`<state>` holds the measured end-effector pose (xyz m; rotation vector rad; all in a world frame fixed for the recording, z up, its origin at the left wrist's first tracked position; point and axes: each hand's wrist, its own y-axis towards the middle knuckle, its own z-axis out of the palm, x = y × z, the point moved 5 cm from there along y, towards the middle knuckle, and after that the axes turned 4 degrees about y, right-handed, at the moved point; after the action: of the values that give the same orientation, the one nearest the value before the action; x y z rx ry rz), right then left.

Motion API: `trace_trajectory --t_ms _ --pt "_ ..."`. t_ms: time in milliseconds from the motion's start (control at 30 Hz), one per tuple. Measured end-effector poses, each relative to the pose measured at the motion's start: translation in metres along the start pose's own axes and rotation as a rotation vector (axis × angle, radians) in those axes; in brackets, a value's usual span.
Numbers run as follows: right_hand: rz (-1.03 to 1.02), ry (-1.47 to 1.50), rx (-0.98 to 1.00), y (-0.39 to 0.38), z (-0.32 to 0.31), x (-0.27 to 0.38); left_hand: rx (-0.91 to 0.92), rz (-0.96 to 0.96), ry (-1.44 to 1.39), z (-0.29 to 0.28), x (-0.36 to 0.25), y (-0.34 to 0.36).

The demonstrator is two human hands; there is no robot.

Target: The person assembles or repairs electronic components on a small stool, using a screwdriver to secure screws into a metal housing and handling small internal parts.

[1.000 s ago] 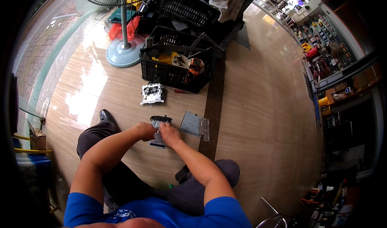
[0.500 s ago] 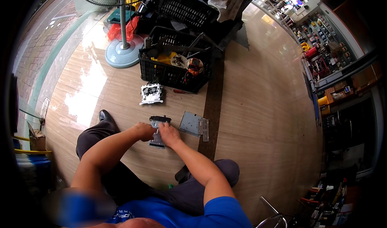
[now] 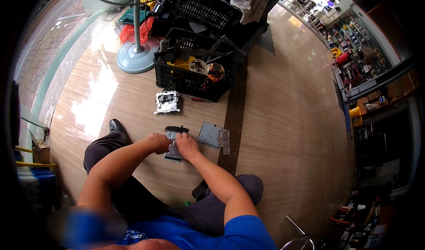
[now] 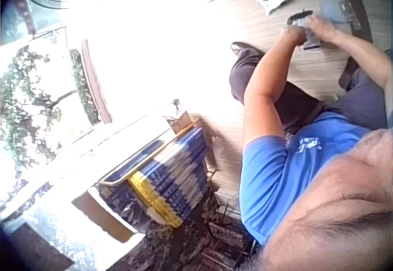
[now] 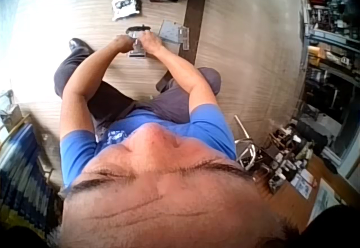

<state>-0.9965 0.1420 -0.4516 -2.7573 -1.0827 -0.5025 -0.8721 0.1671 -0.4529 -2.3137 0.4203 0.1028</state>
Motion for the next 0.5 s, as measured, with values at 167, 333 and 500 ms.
trace_trajectory --t_ms 167,333,500 --pt "-0.005 -0.044 0.018 -0.0011 0.0003 -0.0009 0.014 0.007 0.007 -0.0013 -0.0009 -0.001" --pt "-0.16 0.011 -0.084 -0.0022 -0.0059 0.0057 0.001 0.008 0.002 -0.0034 -0.0023 -0.0037" --pt "-0.095 -0.027 -0.068 -0.001 0.0019 0.0022 0.013 0.0 -0.003 -0.003 -0.0019 -0.0058"
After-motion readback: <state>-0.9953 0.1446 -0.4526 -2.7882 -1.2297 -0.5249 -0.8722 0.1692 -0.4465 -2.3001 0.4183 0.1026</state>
